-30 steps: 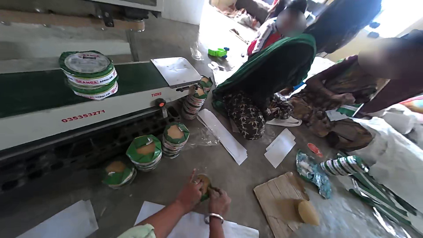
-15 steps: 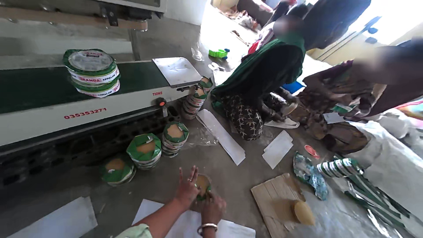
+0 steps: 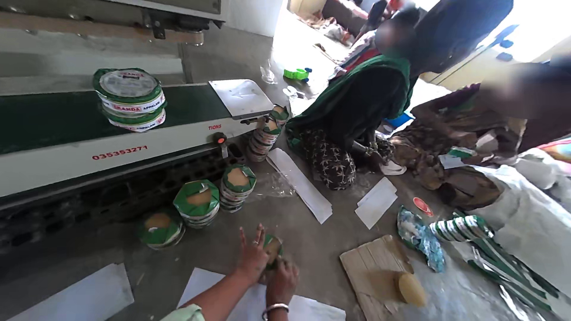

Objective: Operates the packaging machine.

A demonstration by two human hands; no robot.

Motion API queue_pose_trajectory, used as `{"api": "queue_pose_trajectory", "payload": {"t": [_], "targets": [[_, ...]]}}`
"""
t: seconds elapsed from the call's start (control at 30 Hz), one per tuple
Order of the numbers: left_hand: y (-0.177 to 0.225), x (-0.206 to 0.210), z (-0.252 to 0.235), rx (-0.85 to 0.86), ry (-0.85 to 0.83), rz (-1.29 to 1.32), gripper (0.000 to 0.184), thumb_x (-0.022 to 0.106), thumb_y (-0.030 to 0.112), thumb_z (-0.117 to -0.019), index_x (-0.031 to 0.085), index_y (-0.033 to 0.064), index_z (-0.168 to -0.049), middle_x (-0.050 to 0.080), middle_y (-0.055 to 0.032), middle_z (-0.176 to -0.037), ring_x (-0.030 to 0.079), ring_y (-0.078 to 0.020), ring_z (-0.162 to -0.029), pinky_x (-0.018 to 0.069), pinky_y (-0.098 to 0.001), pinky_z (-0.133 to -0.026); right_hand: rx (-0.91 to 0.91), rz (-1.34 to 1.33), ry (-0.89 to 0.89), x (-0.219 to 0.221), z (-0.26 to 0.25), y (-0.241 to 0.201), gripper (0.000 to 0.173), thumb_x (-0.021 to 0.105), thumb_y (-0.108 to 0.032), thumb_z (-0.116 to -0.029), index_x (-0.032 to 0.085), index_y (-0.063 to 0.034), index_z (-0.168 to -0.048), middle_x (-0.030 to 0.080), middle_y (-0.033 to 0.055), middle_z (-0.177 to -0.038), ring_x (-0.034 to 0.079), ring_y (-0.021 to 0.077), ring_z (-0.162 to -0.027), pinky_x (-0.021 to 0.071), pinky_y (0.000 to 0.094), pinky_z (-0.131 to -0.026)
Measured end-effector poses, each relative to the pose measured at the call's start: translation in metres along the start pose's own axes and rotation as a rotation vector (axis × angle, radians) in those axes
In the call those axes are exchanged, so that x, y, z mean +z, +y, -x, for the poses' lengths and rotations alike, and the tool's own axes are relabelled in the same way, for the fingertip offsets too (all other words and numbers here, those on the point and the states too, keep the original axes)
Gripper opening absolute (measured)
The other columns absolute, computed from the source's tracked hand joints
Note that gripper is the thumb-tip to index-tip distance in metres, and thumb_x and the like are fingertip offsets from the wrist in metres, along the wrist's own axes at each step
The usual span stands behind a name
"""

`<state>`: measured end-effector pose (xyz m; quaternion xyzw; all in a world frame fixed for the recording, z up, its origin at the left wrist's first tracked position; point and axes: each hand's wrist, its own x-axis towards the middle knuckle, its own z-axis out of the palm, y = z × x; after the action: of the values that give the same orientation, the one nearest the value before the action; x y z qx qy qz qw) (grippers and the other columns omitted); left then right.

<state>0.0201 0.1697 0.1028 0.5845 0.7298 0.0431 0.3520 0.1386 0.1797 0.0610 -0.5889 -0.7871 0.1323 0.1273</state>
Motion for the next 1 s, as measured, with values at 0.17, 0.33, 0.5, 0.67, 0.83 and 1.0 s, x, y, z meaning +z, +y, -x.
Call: {"api": "queue_pose_trajectory", "payload": {"t": [0.17,0.33,0.5,0.67,0.83,1.0], "targets": [[-0.001,0.004,-0.009,-0.006,0.045,0.042,0.039,0.06,0.017,-0.1023,0.063,0.0043,-0.139,0.016,-0.0241,-0.17,0.0,-0.0442,-0.158,-0.0083,-0.0815,-0.112,0.249,-0.517,-0.226,0.0,-0.071,0.034,0.028,0.078,-0.01,-0.0905,0.073,0.0057,-0.114,0.072,0.0245,-0.11,0.068,0.0363,-0.099,0.0525,0.0507,-0.093],[-0.003,-0.006,-0.011,0.081,0.086,0.033,0.045,0.047,0.007,-0.106,0.048,0.0005,-0.151,0.014,-0.0189,-0.171,0.001,-0.0362,-0.16,-0.0114,-0.0736,-0.118,-0.06,-0.254,0.069,0.013,-0.047,0.032,0.014,0.074,-0.008,-0.0886,0.08,0.0027,-0.095,0.076,0.0222,-0.093,0.071,0.043,-0.093,0.0537,0.0576,-0.09],[-0.011,-0.003,-0.007,0.032,-0.067,0.054,0.054,0.068,0.013,-0.0958,0.054,0.0064,-0.148,0.018,-0.0302,-0.167,0.006,-0.0493,-0.157,-0.0027,-0.0765,-0.118,-0.121,0.135,0.115,0.018,0.003,-0.007,0.029,0.072,0.002,-0.0842,0.075,0.0074,-0.112,0.072,0.0273,-0.111,0.068,0.0458,-0.108,0.0552,0.0544,-0.094],[-0.01,0.003,-0.01,0.016,-0.062,0.086,0.048,0.066,0.009,-0.0968,0.057,0.0009,-0.144,0.024,-0.032,-0.164,0.013,-0.0481,-0.156,0.0045,-0.0706,-0.122,0.101,-0.3,-0.103,-0.001,-0.04,0.018,0.023,0.072,-0.009,-0.0926,0.075,0.0048,-0.11,0.073,0.0243,-0.107,0.069,0.0401,-0.103,0.0522,0.0534,-0.096],[-0.017,-0.002,-0.009,0.06,-0.078,0.044,0.043,0.06,0.007,-0.1006,0.057,0.0012,-0.143,0.026,-0.0303,-0.164,0.015,-0.0477,-0.156,0.0056,-0.0687,-0.123,0.004,-0.418,-0.045,0.018,-0.06,0.025,0.016,0.075,-0.005,-0.0885,0.079,0.004,-0.101,0.074,0.0235,-0.097,0.071,0.0369,-0.094,0.0554,0.0494,-0.091],[-0.043,-0.002,-0.016,0.26,-0.046,0.048,0.035,0.045,-0.003,-0.1045,0.06,-0.0081,-0.135,0.036,-0.0239,-0.163,0.029,-0.0427,-0.153,0.0256,-0.0515,-0.124,-0.29,0.053,0.159,0.025,-0.002,0.004,0.036,0.07,0.008,-0.0816,0.074,0.0054,-0.118,0.072,0.0265,-0.112,0.07,0.0457,-0.101,0.057,0.0565,-0.085]]}}
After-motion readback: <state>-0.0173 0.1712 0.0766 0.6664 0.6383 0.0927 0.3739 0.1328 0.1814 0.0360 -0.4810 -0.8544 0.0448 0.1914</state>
